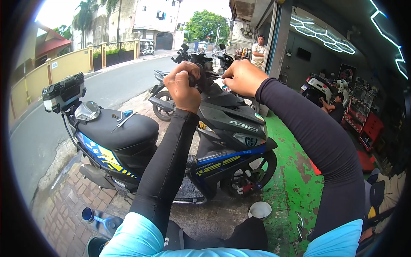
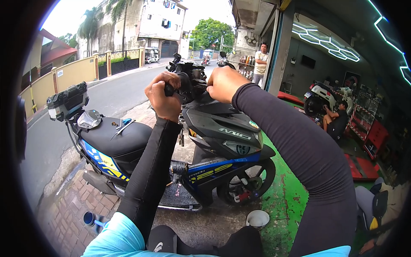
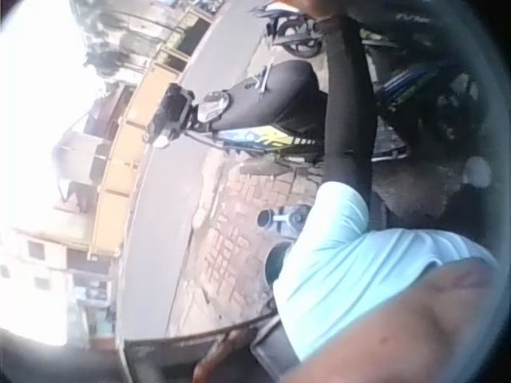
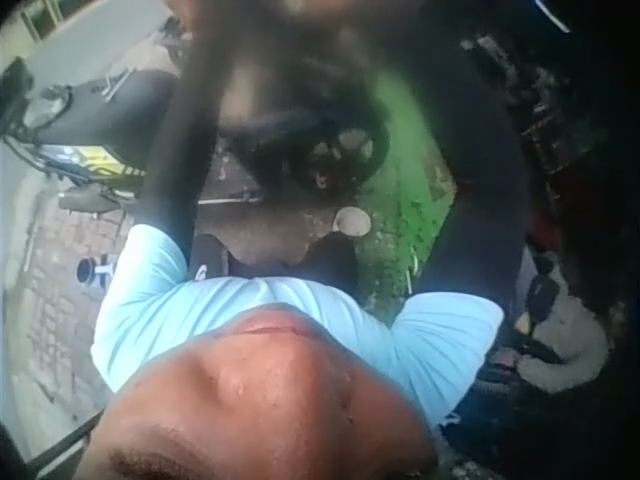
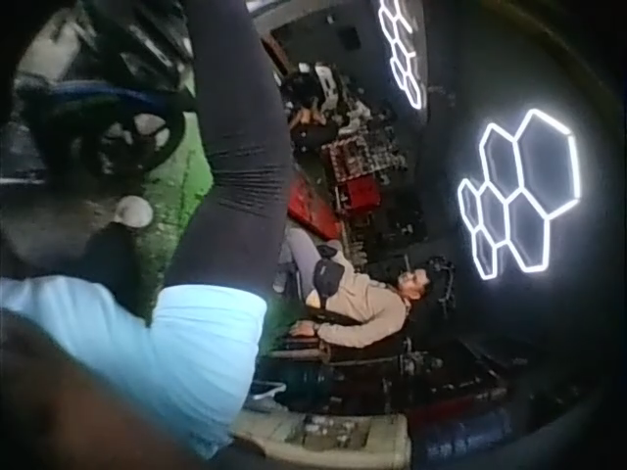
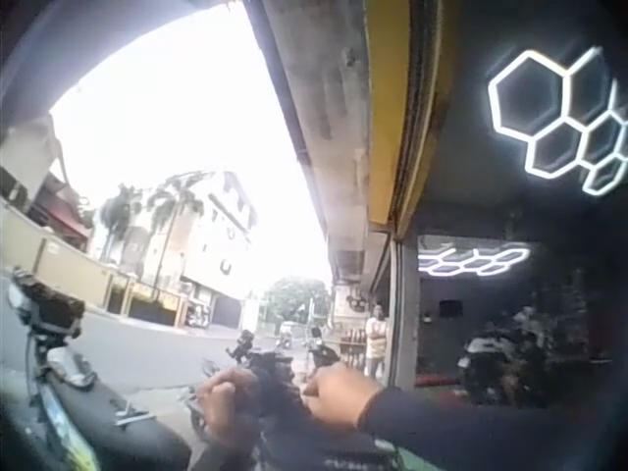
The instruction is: Maintaining or repairing the front brake system on a motorcycle handlebar.
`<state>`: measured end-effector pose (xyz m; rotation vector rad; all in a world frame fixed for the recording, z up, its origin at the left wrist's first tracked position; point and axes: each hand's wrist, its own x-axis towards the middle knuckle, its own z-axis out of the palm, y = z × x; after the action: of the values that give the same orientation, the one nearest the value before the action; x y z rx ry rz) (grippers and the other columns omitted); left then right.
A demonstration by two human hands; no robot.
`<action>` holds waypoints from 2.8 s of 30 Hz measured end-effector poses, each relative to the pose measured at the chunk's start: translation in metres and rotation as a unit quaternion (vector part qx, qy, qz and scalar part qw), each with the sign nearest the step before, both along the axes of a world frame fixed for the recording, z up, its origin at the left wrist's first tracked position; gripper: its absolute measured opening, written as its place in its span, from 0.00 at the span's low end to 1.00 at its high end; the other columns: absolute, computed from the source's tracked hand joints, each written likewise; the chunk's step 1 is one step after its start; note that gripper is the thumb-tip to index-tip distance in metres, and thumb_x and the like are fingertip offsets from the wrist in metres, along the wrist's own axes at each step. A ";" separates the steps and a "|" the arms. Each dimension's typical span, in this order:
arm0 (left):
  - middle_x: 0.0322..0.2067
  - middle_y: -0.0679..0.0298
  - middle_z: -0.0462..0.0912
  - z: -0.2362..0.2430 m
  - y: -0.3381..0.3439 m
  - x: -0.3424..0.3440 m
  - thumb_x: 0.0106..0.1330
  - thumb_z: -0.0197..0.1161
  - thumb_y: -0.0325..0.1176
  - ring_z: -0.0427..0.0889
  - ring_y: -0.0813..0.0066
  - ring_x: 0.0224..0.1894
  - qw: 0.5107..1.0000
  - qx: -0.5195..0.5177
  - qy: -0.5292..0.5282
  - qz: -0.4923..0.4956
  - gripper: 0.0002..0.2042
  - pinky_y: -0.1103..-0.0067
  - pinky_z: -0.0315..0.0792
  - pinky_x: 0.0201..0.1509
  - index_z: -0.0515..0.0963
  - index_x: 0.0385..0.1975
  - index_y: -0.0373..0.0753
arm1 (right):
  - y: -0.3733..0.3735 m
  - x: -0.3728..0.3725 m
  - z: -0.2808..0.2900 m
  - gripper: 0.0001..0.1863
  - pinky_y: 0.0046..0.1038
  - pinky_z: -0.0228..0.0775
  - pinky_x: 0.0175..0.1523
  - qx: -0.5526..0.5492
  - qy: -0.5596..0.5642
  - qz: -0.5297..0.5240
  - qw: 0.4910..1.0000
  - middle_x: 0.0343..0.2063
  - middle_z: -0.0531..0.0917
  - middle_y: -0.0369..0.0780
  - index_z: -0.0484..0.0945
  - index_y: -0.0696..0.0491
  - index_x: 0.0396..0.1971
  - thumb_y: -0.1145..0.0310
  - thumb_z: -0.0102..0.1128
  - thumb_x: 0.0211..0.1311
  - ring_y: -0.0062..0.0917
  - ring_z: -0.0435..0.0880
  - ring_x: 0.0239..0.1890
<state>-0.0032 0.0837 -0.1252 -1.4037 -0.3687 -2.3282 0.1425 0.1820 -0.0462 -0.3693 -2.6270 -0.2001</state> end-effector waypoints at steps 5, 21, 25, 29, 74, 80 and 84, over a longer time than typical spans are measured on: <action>0.19 0.56 0.70 0.002 0.004 0.000 0.60 0.44 0.30 0.68 0.70 0.24 1.000 0.005 -0.004 -0.015 0.13 0.76 0.64 0.32 0.66 0.17 0.29 | 0.018 0.004 -0.016 0.17 0.31 0.79 0.45 -0.062 0.069 0.027 0.995 0.31 0.89 0.48 0.86 0.59 0.46 0.64 0.62 0.63 0.34 0.90 0.34; 0.19 0.61 0.76 -0.003 -0.003 -0.009 0.61 0.46 0.36 0.70 0.78 0.23 0.998 -0.047 -0.004 0.037 0.17 0.80 0.62 0.29 0.71 0.18 0.29 | 0.001 0.011 0.003 0.18 0.25 0.71 0.22 -0.281 -0.013 -0.036 0.959 0.22 0.84 0.38 0.84 0.59 0.49 0.61 0.57 0.70 0.18 0.78 0.15; 0.19 0.63 0.76 -0.003 -0.004 -0.011 0.62 0.46 0.37 0.69 0.80 0.23 0.999 -0.029 0.014 0.031 0.17 0.80 0.59 0.27 0.72 0.18 0.29 | -0.009 0.002 0.015 0.18 0.26 0.72 0.27 -0.213 -0.058 -0.066 0.973 0.19 0.82 0.36 0.86 0.55 0.49 0.60 0.57 0.71 0.18 0.79 0.19; 0.18 0.64 0.74 -0.004 -0.010 -0.017 0.62 0.46 0.37 0.68 0.80 0.22 0.998 -0.041 0.025 0.038 0.18 0.80 0.59 0.27 0.72 0.18 0.29 | -0.018 -0.002 0.010 0.17 0.33 0.79 0.44 -0.028 -0.054 -0.041 0.997 0.32 0.90 0.43 0.88 0.53 0.46 0.59 0.60 0.66 0.29 0.88 0.33; 0.24 0.58 0.77 0.005 -0.014 -0.039 0.50 0.51 0.12 0.78 0.68 0.26 0.910 -0.034 0.297 0.286 0.08 0.78 0.73 0.36 0.66 0.26 0.32 | -0.025 -0.030 -0.070 0.14 0.29 0.58 0.17 -0.456 0.253 -0.012 0.853 0.20 0.79 0.36 0.82 0.60 0.41 0.65 0.55 0.69 0.20 0.72 0.16; 0.23 0.58 0.77 0.006 -0.009 -0.042 0.49 0.51 0.09 0.78 0.68 0.25 0.916 -0.004 0.302 0.266 0.12 0.77 0.72 0.32 0.63 0.28 0.33 | -0.010 -0.032 -0.076 0.17 0.31 0.77 0.42 -0.349 0.279 -0.019 0.894 0.26 0.87 0.45 0.86 0.62 0.38 0.62 0.59 0.66 0.31 0.86 0.29; 0.22 0.58 0.76 0.005 -0.006 -0.041 0.52 0.50 0.08 0.77 0.68 0.24 0.916 0.000 0.290 0.278 0.12 0.76 0.72 0.31 0.62 0.29 0.33 | -0.004 -0.034 -0.077 0.17 0.35 0.77 0.49 -0.258 0.257 -0.031 0.931 0.30 0.88 0.50 0.87 0.60 0.35 0.61 0.59 0.64 0.41 0.87 0.35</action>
<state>-0.0446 0.0777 -0.1202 -1.6409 -0.5016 -1.3866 0.1085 0.1782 -0.1230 -0.5870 -2.1105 0.5147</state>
